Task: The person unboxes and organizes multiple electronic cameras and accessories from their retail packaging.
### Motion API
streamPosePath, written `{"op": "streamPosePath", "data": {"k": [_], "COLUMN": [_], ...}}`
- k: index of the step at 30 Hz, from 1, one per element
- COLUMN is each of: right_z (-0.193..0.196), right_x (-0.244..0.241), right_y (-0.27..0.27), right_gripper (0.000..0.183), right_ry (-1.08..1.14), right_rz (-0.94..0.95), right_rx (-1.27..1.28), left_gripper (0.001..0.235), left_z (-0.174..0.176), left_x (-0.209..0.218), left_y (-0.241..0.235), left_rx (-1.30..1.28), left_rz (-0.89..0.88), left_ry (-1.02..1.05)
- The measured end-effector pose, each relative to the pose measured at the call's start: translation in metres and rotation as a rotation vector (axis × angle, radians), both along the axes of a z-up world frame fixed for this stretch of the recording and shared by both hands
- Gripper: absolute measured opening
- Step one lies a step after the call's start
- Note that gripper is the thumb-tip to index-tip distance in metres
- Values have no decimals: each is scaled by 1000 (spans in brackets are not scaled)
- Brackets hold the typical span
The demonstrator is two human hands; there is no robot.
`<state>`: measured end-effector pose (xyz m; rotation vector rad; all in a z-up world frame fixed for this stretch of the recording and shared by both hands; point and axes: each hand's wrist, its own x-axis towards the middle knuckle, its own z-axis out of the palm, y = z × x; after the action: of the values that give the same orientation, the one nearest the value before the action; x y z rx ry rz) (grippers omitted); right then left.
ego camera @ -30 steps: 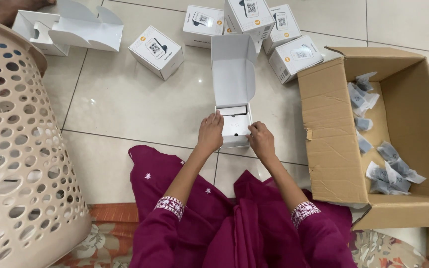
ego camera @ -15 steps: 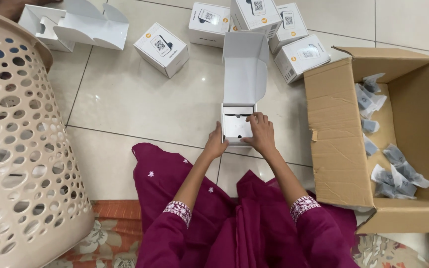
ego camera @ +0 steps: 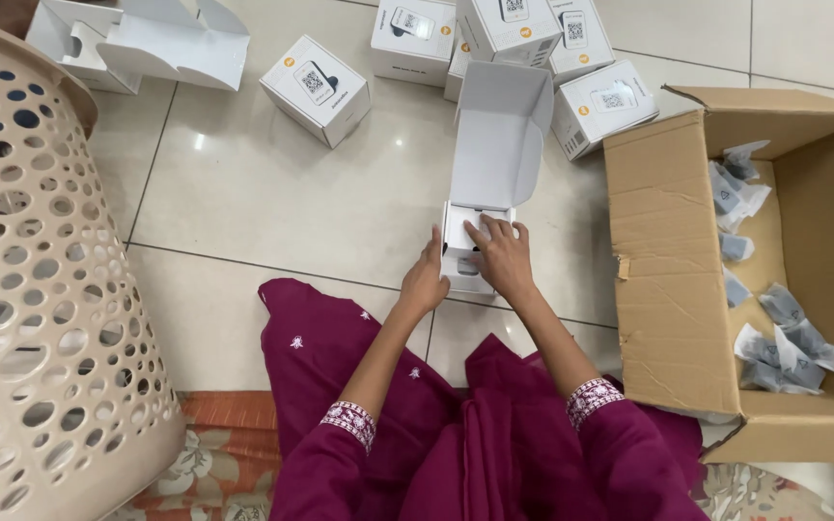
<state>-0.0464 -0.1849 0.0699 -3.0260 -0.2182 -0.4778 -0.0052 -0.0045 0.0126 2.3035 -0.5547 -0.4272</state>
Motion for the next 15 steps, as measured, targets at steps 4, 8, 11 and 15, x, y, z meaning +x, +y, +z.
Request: {"op": "streamPosePath", "data": {"k": [4,8,11,15], "right_z": [-27,-24,-13,-55], "right_x": [8,12,9,-6], "right_y": [-9,-7,-7,-14], "right_gripper": [50,34,41,57], "right_ry": [21,98,82,-13], "right_rz": [25,-17,-31,-68], "right_rx": [70,44,77,56], "left_gripper": [105,99,93,83], "left_z": [10,40,42,12], "left_x": [4,-3,-9,-9], "left_y": [-5,-10,-18,-25], "left_rx": [124,340,456,507], "left_rz": [-69,-93,-95,-98], "left_ry": [-65,-39,-186,-477]}}
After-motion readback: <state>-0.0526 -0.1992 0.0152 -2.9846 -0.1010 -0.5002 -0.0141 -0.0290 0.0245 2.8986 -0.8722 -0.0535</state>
